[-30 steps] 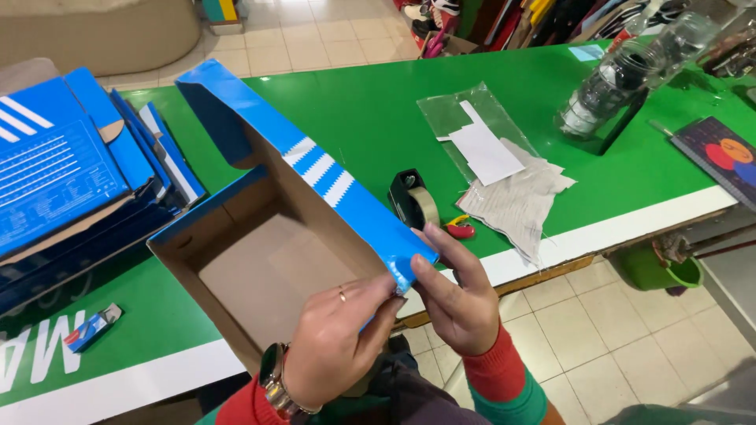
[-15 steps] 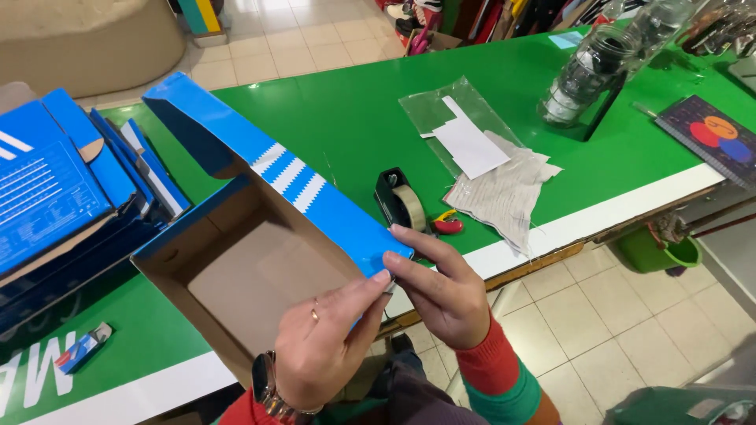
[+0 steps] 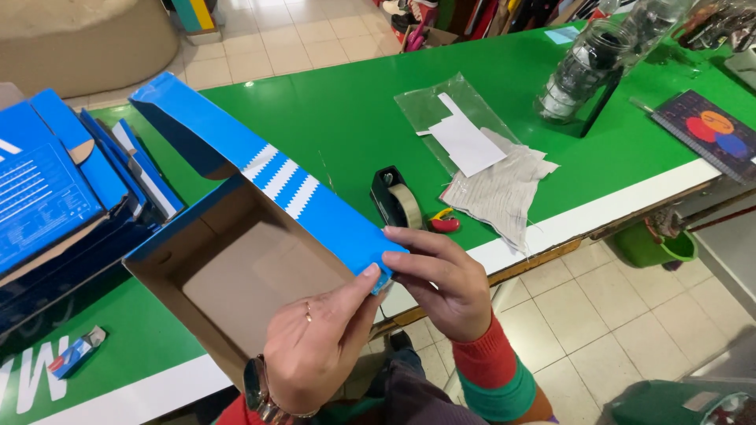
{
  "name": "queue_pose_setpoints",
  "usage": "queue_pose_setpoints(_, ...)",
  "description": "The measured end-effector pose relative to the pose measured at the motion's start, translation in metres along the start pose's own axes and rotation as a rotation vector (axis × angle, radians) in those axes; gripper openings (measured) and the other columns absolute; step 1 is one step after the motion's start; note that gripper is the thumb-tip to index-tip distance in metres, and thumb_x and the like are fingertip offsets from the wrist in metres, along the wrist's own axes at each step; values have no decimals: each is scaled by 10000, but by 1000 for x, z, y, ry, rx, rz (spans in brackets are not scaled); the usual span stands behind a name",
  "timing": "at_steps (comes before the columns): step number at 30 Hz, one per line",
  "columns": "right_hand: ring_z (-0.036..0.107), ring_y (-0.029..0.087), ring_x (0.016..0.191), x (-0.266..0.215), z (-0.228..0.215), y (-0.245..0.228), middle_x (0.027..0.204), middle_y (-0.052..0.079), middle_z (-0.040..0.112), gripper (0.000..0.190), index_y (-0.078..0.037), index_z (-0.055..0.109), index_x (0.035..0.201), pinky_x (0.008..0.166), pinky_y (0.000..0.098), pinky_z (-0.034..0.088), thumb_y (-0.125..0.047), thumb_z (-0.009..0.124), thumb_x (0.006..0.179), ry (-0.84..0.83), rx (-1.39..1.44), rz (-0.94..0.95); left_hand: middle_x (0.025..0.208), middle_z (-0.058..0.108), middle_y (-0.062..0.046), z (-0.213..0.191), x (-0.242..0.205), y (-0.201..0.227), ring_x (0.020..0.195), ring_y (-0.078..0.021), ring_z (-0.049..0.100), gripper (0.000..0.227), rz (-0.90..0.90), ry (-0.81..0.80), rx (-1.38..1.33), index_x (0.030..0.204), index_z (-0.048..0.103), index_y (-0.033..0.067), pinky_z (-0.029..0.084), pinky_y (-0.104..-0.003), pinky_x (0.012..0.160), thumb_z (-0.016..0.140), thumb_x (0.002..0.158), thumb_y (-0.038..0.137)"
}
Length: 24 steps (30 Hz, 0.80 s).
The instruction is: The person repairs a damaged blue shoebox lid at a green counter. They fold and press the torn cardboard flap back into shape, apply tape with a tape dispenser, and press the edges to secure the lid, working the flap section by section.
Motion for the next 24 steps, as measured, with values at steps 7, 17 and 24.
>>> queue_pose_setpoints(7, 721, 279, 1193, 0, 1, -4, 1356, 198, 655, 354, -60, 718, 1207, 963, 328, 639, 70, 771, 882, 3, 7, -15, 867, 756, -76, -2, 0, -1, 704, -164, 739, 370, -68, -6, -3, 1159, 724, 40, 571, -285, 625, 879, 822, 36)
queue_pose_setpoints(17, 738, 270, 1150, 2, -3, -11, 1325, 194, 669, 342, -69, 729, 1191, 940, 316, 639, 65, 771, 879, -7, -83, -51, 834, 747, -64, -1, -3, 0, 670, -173, 721, 398, -75, -55, 71, 1195, 715, 50, 555, -310, 599, 881, 833, 60)
queue_pose_setpoints(24, 752, 265, 1127, 2, -5, -10, 1305, 199, 681, 339, -68, 733, 1182, 916, 304, 649, 82, 762, 879, 0, -91, -41, 980, 749, -101, 12, -14, -21, 843, -212, 760, 654, -228, -165, -129, 1394, 573, 40, 589, -309, 688, 855, 805, 67)
Point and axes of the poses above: each hand's wrist, its own x-axis towards the middle knuckle, its own z-axis out of the palm, y = z × x, the point moved 10 cm from there along x, towards the middle knuckle
